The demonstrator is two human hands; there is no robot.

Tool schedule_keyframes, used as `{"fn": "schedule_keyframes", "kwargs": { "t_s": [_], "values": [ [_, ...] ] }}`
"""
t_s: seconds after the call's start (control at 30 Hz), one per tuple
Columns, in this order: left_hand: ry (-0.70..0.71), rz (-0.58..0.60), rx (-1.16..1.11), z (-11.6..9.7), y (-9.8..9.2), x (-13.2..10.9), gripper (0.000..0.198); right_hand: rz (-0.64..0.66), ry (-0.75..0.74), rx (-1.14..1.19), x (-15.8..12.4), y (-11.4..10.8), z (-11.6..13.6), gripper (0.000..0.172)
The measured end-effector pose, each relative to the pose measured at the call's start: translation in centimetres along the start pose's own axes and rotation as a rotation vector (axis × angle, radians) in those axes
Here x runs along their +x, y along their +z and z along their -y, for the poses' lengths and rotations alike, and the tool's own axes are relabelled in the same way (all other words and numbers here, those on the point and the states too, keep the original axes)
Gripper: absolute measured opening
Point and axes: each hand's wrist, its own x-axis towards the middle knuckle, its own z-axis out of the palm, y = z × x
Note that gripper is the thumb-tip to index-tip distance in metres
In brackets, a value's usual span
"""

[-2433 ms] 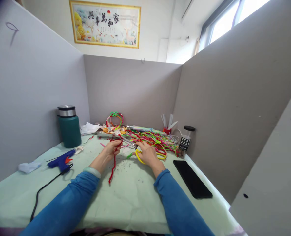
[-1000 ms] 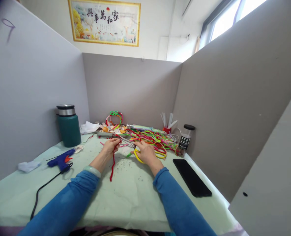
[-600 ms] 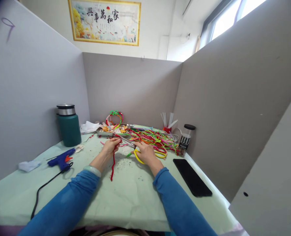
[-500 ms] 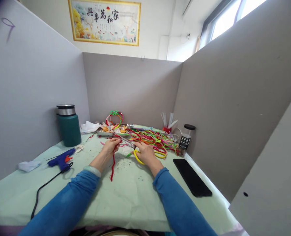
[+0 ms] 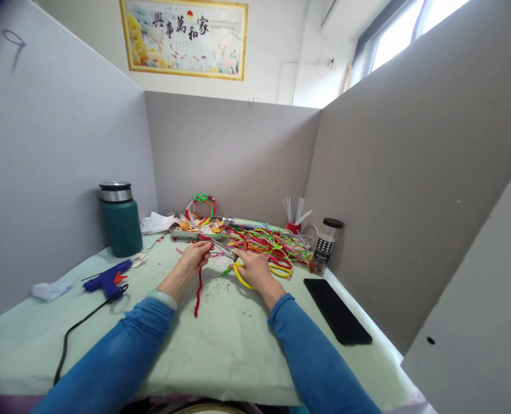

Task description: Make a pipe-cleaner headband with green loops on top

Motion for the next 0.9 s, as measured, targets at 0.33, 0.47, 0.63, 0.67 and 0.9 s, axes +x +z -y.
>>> {"fn": "schedule_keyframes", "kwargs": {
  "t_s": [0.33,0.47,0.63,0.67,0.9],
  "values": [
    [-0.011,0.015,-0.087,0.0,0.1,0.1,0.018,-0.065,0.073,-0.032,-0.2,-0.5,0.1,0.032],
    [-0.039,-0.016,-0.113,-0.1,0.1,0.0,0.013,-0.041,0.064,-0.03,-0.4,-0.8,0.2,0.04],
    [-0.026,-0.065,-0.141,-0.2,0.1,0.0,0.012,0.036,0.075,-0.111,-0.4,-1.2,0.7,0.046],
    [-0.025,-0.065,-0.146,-0.2,0.1,0.0,0.012,0.053,0.075,-0.13,-0.4,-1.2,0.8,0.046],
    [0.005,-0.077,-0.134,0.0,0.0,0.3,0.016,0.106,0.069,-0.177,-0.4,-1.2,0.7,0.048]
  ]
}}
